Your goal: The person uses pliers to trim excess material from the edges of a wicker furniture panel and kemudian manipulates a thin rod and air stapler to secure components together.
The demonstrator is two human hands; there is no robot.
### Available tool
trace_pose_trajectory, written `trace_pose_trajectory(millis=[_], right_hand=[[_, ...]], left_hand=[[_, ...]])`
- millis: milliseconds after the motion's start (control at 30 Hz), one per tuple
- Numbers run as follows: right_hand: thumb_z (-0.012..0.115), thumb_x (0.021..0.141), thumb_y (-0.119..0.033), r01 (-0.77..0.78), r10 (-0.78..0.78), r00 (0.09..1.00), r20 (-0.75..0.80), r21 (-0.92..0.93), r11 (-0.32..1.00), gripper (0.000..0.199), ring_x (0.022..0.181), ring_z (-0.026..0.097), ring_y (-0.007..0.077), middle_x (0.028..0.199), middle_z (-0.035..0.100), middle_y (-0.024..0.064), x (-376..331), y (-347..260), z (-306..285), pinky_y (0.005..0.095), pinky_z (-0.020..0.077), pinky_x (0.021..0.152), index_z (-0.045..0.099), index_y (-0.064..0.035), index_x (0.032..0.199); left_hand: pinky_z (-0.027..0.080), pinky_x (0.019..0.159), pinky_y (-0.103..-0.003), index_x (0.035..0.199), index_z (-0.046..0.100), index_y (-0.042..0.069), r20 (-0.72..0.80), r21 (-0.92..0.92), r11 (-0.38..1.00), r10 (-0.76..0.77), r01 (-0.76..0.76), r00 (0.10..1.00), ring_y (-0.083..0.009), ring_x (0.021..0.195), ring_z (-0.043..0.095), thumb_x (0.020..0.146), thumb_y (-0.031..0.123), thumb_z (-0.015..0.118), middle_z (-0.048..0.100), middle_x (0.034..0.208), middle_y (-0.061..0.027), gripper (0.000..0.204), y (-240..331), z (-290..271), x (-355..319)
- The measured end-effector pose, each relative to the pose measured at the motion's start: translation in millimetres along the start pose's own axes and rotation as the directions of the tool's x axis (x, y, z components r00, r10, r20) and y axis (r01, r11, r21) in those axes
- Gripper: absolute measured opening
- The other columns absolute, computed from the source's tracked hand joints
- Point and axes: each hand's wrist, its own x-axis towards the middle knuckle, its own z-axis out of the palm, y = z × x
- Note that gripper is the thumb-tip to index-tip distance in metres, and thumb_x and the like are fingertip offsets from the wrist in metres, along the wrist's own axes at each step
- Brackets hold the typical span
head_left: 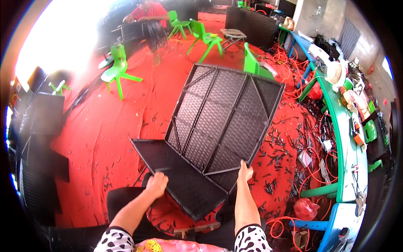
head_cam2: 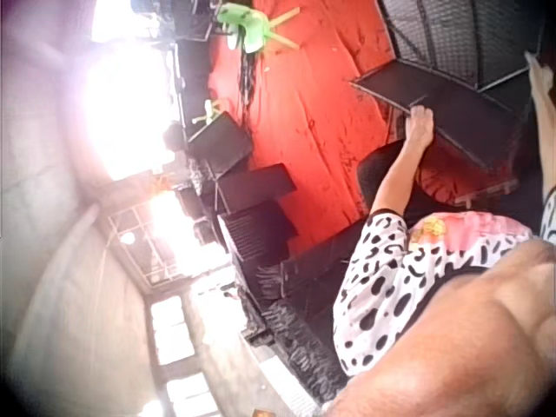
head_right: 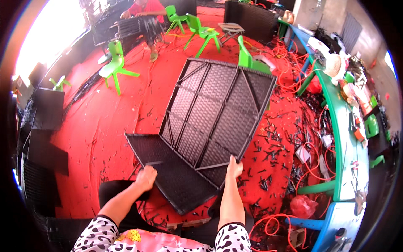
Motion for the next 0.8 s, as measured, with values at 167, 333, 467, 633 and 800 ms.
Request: trace_pose_trajectory(millis=[167,333,467,633,800], right_hand=[[0.067,0.059,-0.022,-0.474,0.423,0.880,0.215,0.360,0.804,0.044,0.079,0.056,0.0252,0.095,0.059,0.0191,14,63,1,0.0334,0.0437,0.076,0.058,0.0118,0.086],[0.069,0.059,-0.022,-0.520,0.482,0.854,0.199,0.277,0.808,0.068,0.110,0.042,0.0281,0.122,0.044,0.0167,17,103,18,0.0383,0.0336,0.093,0.043,0.0062,0.115],[0.069,0.060,-0.026,-0.708,0.641,0.683,0.350,0.098,0.700,0.080,0.120,0.031,0.0322,0.134,0.029,0.0153,20,105,7,0.0501,0.0239,0.097,0.030,-0.0037,0.126],[0.068,0.061,-0.032,-0.754,0.711,0.587,0.388,-0.057,0.654,0.083,0.123,0.027,0.0316,0.135,0.029,0.0130,41,151,34,0.0537,0.0222,0.095,0.026,-0.0121,0.130],[0.063,0.065,-0.033,-0.787,0.655,0.472,0.590,-0.054,0.615,0.048,0.094,0.052,0.0232,0.104,0.055,0.0015,36,133,57,0.0431,0.0371,0.080,0.048,-0.0140,0.107]], left_hand=[[0.044,0.072,-0.036,0.092,0.052,0.006,0.015,0.154,0.985,0.073,-0.075,0.997,-0.0245,0.098,0.044,0.064,0.013,0.057,0.047,0.100,-0.0111,0.029,29,37,-10],[0.039,0.079,-0.041,0.088,0.053,0.006,0.173,0.004,1.000,0.014,-0.015,0.985,-0.0256,0.102,0.039,0.060,0.009,0.060,0.045,0.097,-0.0092,0.028,23,28,2],[0.038,0.084,-0.047,0.086,0.051,0.004,0.110,-0.052,0.998,0.045,-0.040,0.993,-0.0279,0.107,0.038,0.058,0.005,0.058,0.044,0.102,-0.0102,0.029,23,29,16],[0.037,0.082,-0.046,0.083,0.054,0.005,0.093,0.010,0.998,0.063,-0.064,0.994,-0.0273,0.107,0.038,0.066,0.009,0.053,0.047,0.102,-0.0112,0.018,25,21,48],[0.039,0.074,-0.044,0.076,0.050,0.003,-0.094,-0.057,0.986,0.153,-0.159,0.984,-0.0305,0.097,0.043,0.058,0.001,0.051,0.047,0.093,-0.0112,0.018,20,-2,101]])
